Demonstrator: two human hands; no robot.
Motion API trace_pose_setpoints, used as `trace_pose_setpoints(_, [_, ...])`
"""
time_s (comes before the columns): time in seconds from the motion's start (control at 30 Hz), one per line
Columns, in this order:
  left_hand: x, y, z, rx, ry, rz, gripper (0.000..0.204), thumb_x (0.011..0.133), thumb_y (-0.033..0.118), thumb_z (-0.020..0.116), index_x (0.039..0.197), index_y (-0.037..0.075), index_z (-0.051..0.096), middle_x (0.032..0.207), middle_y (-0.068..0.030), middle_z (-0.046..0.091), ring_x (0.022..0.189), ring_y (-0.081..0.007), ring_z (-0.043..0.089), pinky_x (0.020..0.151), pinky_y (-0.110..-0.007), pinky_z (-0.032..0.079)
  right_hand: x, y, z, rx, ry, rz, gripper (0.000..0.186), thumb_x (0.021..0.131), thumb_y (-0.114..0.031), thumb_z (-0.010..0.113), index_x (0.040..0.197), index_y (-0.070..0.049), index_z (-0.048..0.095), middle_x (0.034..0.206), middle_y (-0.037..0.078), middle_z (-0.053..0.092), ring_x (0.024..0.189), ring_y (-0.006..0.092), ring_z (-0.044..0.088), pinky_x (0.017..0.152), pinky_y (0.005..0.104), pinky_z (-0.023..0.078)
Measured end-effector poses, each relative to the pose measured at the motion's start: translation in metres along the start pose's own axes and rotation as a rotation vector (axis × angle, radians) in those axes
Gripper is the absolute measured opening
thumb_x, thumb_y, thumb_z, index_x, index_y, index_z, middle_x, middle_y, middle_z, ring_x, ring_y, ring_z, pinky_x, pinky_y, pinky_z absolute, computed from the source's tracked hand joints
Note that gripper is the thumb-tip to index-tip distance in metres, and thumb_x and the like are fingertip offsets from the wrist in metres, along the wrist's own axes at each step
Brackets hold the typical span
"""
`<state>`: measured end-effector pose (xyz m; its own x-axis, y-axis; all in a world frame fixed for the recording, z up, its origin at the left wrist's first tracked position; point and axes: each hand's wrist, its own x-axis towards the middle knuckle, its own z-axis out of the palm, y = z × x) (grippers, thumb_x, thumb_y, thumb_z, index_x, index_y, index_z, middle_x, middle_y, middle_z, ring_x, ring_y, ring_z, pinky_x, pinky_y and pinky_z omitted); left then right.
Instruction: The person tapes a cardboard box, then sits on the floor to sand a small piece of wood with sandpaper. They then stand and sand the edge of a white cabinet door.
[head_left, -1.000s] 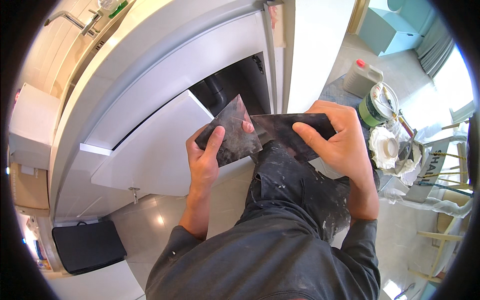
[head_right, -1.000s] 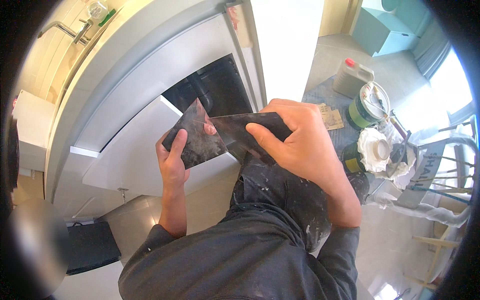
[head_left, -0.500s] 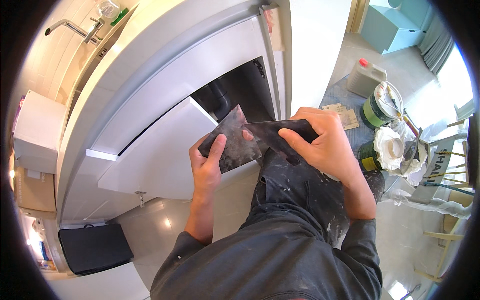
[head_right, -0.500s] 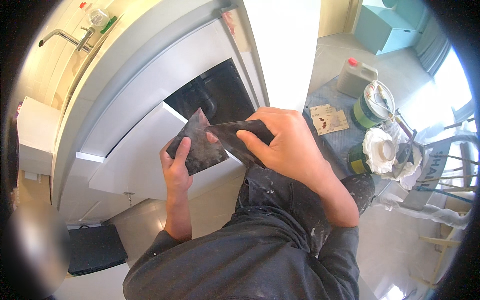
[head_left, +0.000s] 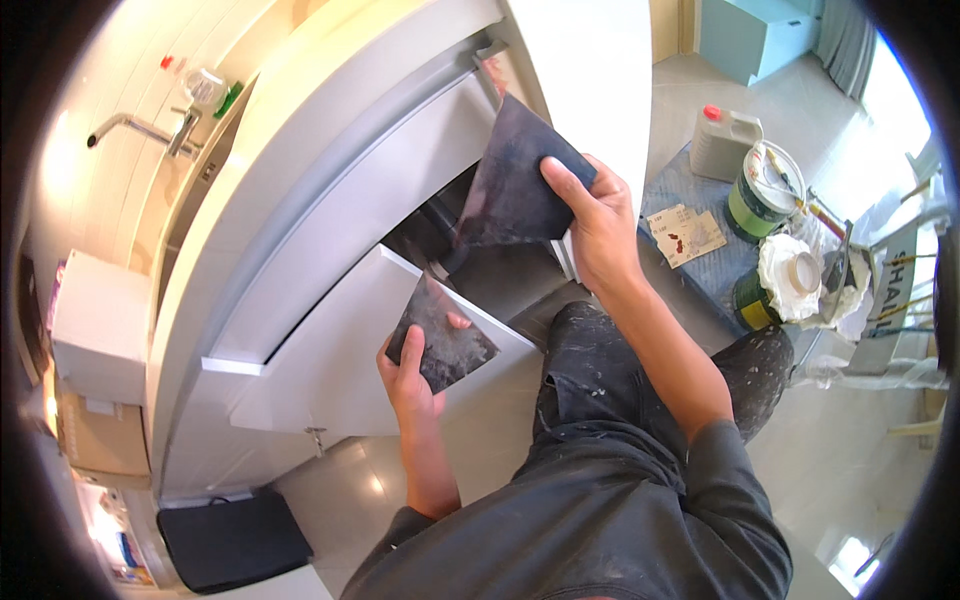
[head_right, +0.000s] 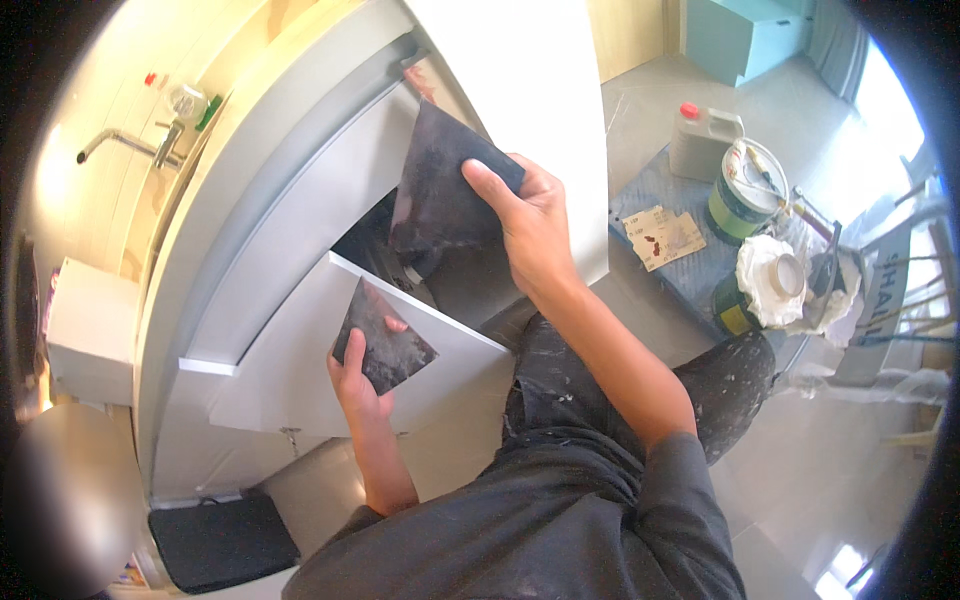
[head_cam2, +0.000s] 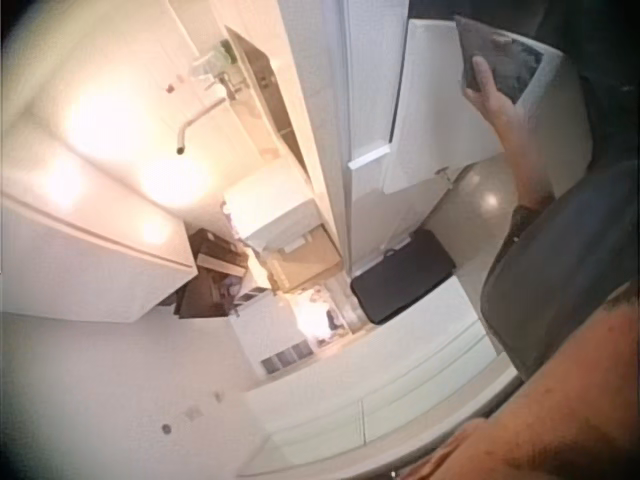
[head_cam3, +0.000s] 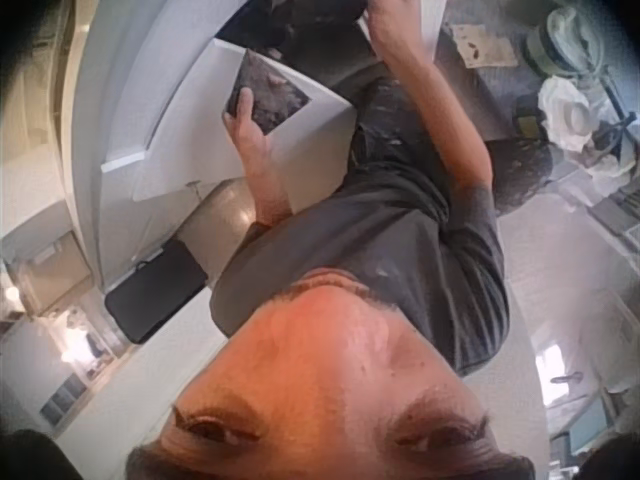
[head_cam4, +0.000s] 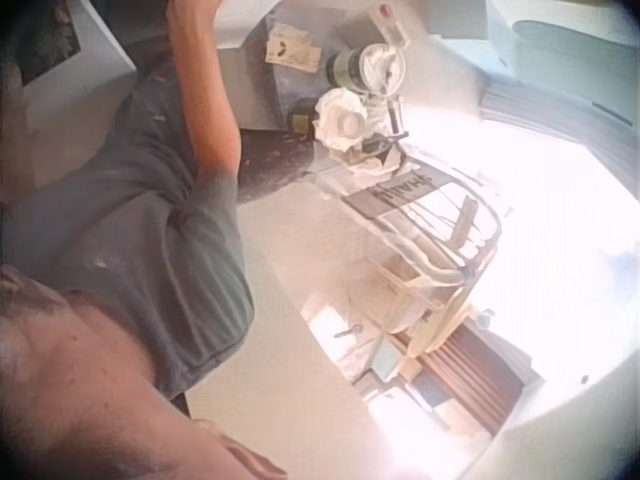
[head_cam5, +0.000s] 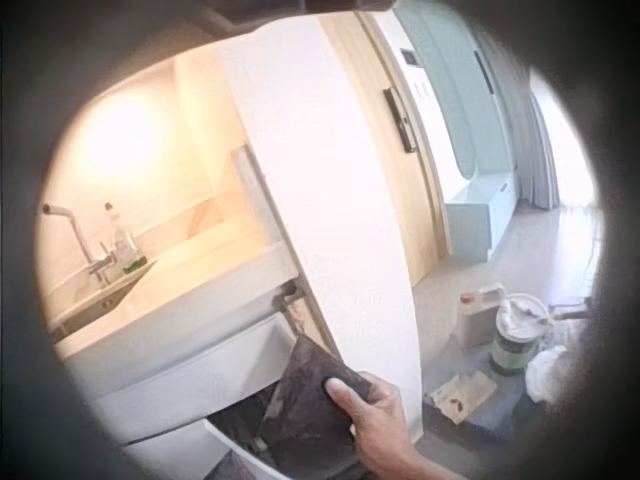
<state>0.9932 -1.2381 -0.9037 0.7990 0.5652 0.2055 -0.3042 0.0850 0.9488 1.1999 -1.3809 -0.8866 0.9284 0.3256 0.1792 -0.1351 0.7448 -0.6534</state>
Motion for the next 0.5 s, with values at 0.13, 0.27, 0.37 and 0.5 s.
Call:
trace_pose_setpoints(0.13, [-0.01, 0.001, -0.016, 0.016, 0.111, -0.028, 0.041, 0.101, 0.026, 0.061, 0.129, -0.004, 0.053, 0.098, -0.0153, 0.069, 0.096, -0.0245, 0.064, 0.088, -0.038, 0.051, 0.012, 0.012, 0.012, 0.097, 0.088, -0.045, 0.023, 0.095, -0.016, 0.074, 0.106, 0.003, 0.068, 0.095, 0.006, 0.073, 0.083, 0.0108, 0.066, 0.078, 0.0264, 0.053])
trace_pose_setpoints(0.27, [-0.018, -0.002, -0.028, 0.0, 0.16, -0.047, 0.037, 0.102, 0.022, 0.058, 0.128, -0.005, 0.053, 0.098, -0.0168, 0.069, 0.095, -0.0265, 0.065, 0.089, -0.04, 0.052, 0.013, 0.02, 0.016, 0.078, 0.11, -0.095, 0.023, 0.095, -0.016, 0.074, 0.105, 0.004, 0.068, 0.095, 0.006, 0.073, 0.082, 0.011, 0.067, 0.075, 0.0261, 0.054])
trace_pose_setpoints(0.37, [-0.021, -0.004, -0.036, -0.003, 0.163, -0.052, 0.036, 0.102, 0.02, 0.057, 0.127, -0.005, 0.053, 0.098, -0.0179, 0.069, 0.096, -0.0275, 0.066, 0.09, -0.041, 0.052, 0.017, 0.022, 0.015, 0.037, 0.106, -0.113, 0.023, 0.095, -0.016, 0.074, 0.106, 0.004, 0.068, 0.094, 0.007, 0.073, 0.081, 0.011, 0.067, 0.072, 0.0255, 0.054])
trace_pose_setpoints(0.5, [-0.022, -0.005, -0.037, 0.04, 0.171, -0.056, 0.038, 0.102, 0.026, 0.059, 0.127, -0.002, 0.054, 0.098, -0.014, 0.069, 0.094, -0.0237, 0.063, 0.086, -0.038, 0.051, 0.022, 0.023, 0.016, 0.024, 0.102, -0.135, 0.023, 0.096, -0.016, 0.073, 0.106, 0.004, 0.069, 0.093, 0.007, 0.073, 0.079, 0.0107, 0.067, 0.07, 0.025, 0.054])
